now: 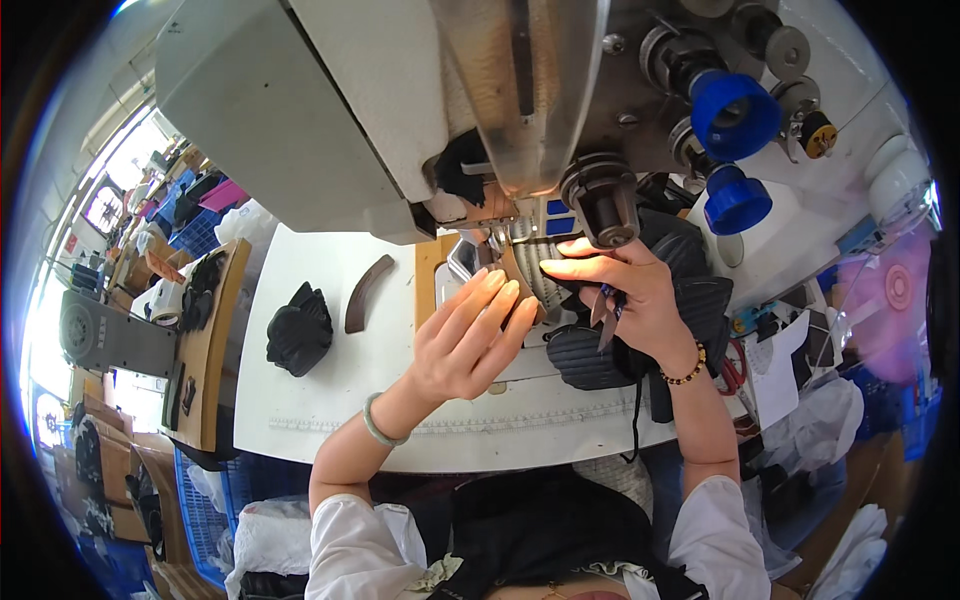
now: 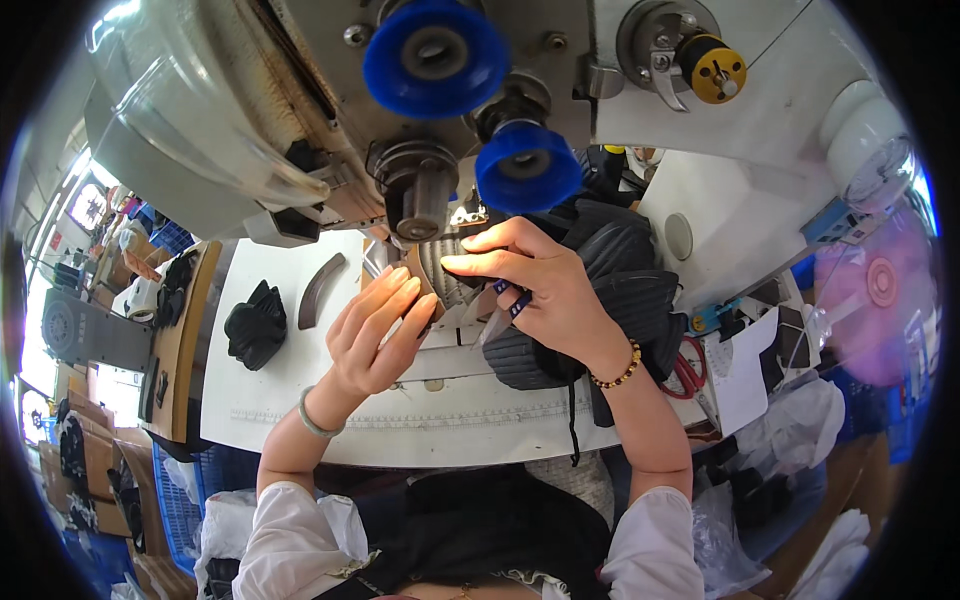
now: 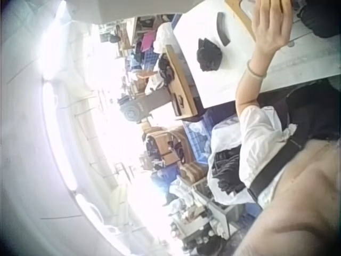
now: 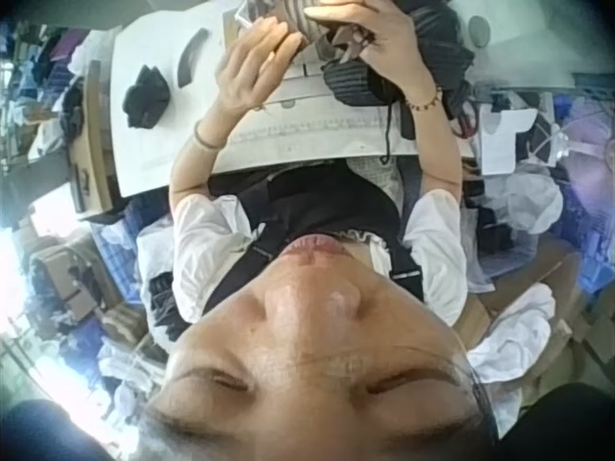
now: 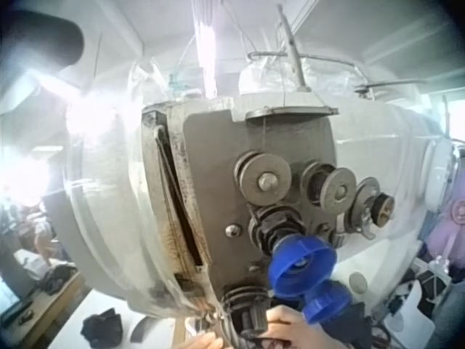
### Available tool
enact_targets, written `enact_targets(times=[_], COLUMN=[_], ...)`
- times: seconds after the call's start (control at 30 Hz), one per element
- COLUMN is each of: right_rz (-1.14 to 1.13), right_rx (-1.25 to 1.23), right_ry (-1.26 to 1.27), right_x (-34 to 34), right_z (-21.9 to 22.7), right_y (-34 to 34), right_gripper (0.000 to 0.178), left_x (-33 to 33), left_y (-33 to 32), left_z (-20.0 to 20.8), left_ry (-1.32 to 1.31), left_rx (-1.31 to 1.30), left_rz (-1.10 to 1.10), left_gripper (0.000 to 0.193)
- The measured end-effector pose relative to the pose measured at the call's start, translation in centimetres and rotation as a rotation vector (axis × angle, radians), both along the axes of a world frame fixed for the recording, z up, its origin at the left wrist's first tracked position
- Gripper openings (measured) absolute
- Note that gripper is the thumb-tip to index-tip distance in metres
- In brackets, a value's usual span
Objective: Stitching components of a shoe upper using an industrial sewing machine.
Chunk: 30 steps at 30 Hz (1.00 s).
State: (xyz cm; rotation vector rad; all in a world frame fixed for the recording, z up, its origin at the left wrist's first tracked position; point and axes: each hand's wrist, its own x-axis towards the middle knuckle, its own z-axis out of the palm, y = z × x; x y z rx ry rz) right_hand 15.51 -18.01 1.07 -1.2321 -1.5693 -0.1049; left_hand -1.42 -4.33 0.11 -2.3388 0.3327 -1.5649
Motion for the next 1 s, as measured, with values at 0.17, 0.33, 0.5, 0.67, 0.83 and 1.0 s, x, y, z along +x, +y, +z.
enact_targets(times=[0.17, 0.33, 0.5, 0.67, 0.83, 1.0], right_rz=[0.007, 0.010, -0.017, -0.052, -0.123, -0.115], right_rx=[-0.026, -0.032, -0.020, -0.043, -0.011, -0.022], right_ry=[0.030, 0.027, 0.000, -0.039, -0.104, -0.092], right_x=[-0.1, -0.1, 0.0, -0.3, -0.2, 0.3], right_z=[0.1, 0.3, 0.3, 0.2, -0.7, -0.2], right_y=[-0.2, -0.3, -0.2, -0.1, -0.4, -0.7], right_gripper=[0.061, 0.061, 0.060, 0.060, 0.062, 0.059], left_x=[0.1, 0.2, 0.3, -0.1, -0.3, -0.5], left_y=[0.2, 0.3, 0.5, 0.7, 0.3, 0.5], left_z=[0.1, 0.1, 0.1, 0.4, 1.1, 1.0], left_ry=[-0.028, -0.032, -0.032, -0.025, 0.009, 0.024], left_rx=[0.023, 0.031, 0.078, 0.081, 0.083, 0.065], left_rz=[-0.039, -0.072, -0.077, -0.069, -0.056, -0.075], left_gripper=[0.017, 0.019, 0.018, 0.020, 0.022, 0.023])
